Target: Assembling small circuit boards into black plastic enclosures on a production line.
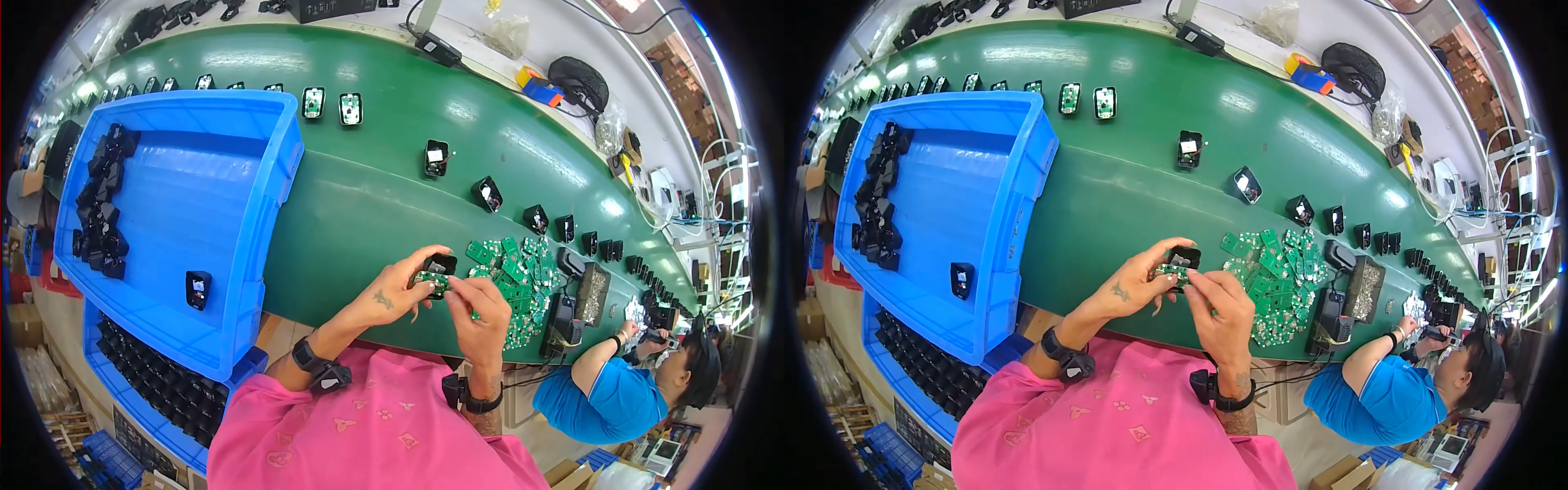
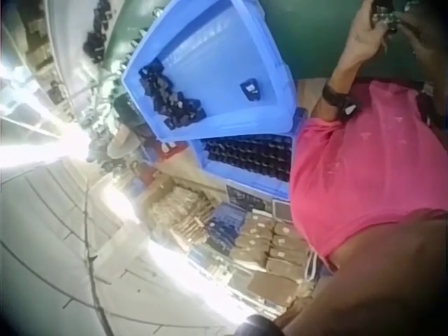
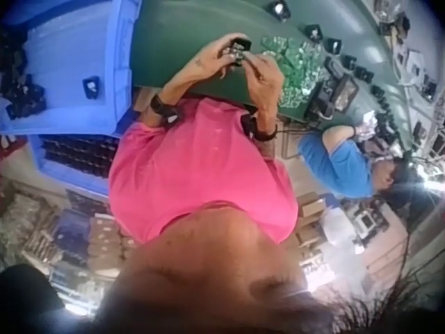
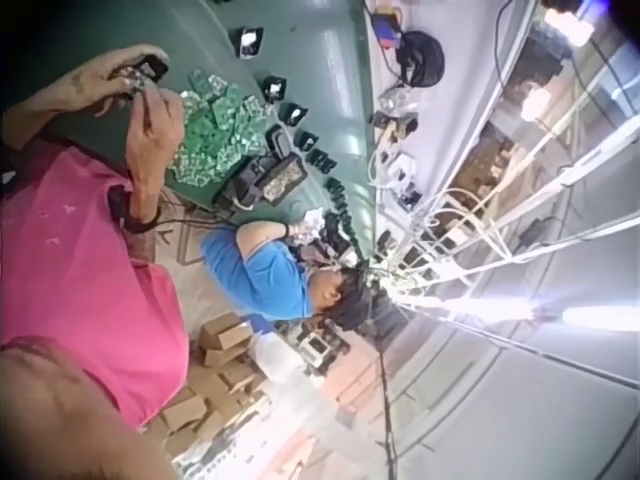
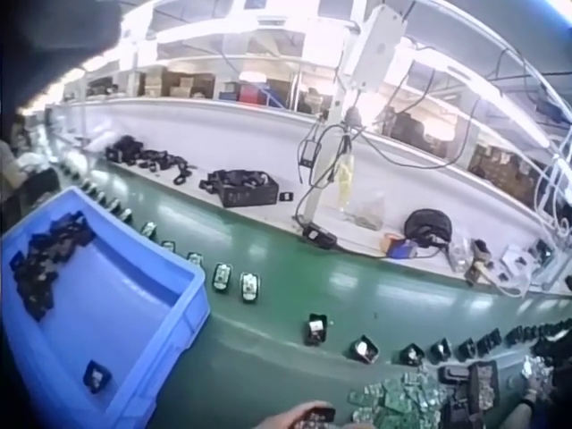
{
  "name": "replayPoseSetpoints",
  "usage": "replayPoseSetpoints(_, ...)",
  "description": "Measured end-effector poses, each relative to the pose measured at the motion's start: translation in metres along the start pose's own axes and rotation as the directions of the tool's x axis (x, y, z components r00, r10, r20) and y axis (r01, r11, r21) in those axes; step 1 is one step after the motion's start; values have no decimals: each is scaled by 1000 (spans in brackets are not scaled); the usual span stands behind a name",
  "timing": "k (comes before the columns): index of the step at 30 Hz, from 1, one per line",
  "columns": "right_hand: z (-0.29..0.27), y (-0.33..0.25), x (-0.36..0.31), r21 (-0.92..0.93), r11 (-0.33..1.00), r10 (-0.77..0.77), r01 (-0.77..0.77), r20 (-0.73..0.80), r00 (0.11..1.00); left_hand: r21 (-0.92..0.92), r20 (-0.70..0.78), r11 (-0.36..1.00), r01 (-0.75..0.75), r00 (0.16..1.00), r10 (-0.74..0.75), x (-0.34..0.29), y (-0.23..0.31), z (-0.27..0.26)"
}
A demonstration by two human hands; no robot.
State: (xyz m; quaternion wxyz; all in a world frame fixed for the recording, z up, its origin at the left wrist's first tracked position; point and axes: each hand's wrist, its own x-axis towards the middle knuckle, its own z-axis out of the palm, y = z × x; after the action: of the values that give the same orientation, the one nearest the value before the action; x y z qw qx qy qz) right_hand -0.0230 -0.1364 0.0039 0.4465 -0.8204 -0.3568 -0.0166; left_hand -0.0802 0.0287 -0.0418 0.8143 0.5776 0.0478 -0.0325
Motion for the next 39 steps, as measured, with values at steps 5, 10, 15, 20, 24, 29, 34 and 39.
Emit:
replayPoseSetpoints(5,12,4,10,-41,988,-148,151,58,987,68,-20,997,-38,999,39,-2,3,4)
replayPoseSetpoints(10,16,4,16,-5,997,-71,72,56,996,137,-21,990,-30,999,33,2,9,3)
replayPoseSetpoints(15,19,9,20,-69,997,19,-19,0,1000,258,-138,950,-174,967,215,9,1,6)
replayPoseSetpoints(20,15,11,28,-109,989,101,-100,9,995,226,-227,963,-148,953,200,17,18,8)
replayPoseSetpoints(24,7,10,37,-50,992,126,-120,149,981,268,-179,938,-219,945,272,22,16,6)
replayPoseSetpoints(29,7,15,42,15,993,114,-118,158,981,308,-121,910,-276,938,326,27,17,1)
replayPoseSetpoints(34,2,15,43,-22,985,174,-174,229,958,397,-63,866,-304,932,356,28,20,-3)
replayPoseSetpoints(39,-2,15,45,-50,980,199,-193,264,944,578,20,746,-331,920,392,28,16,-4)
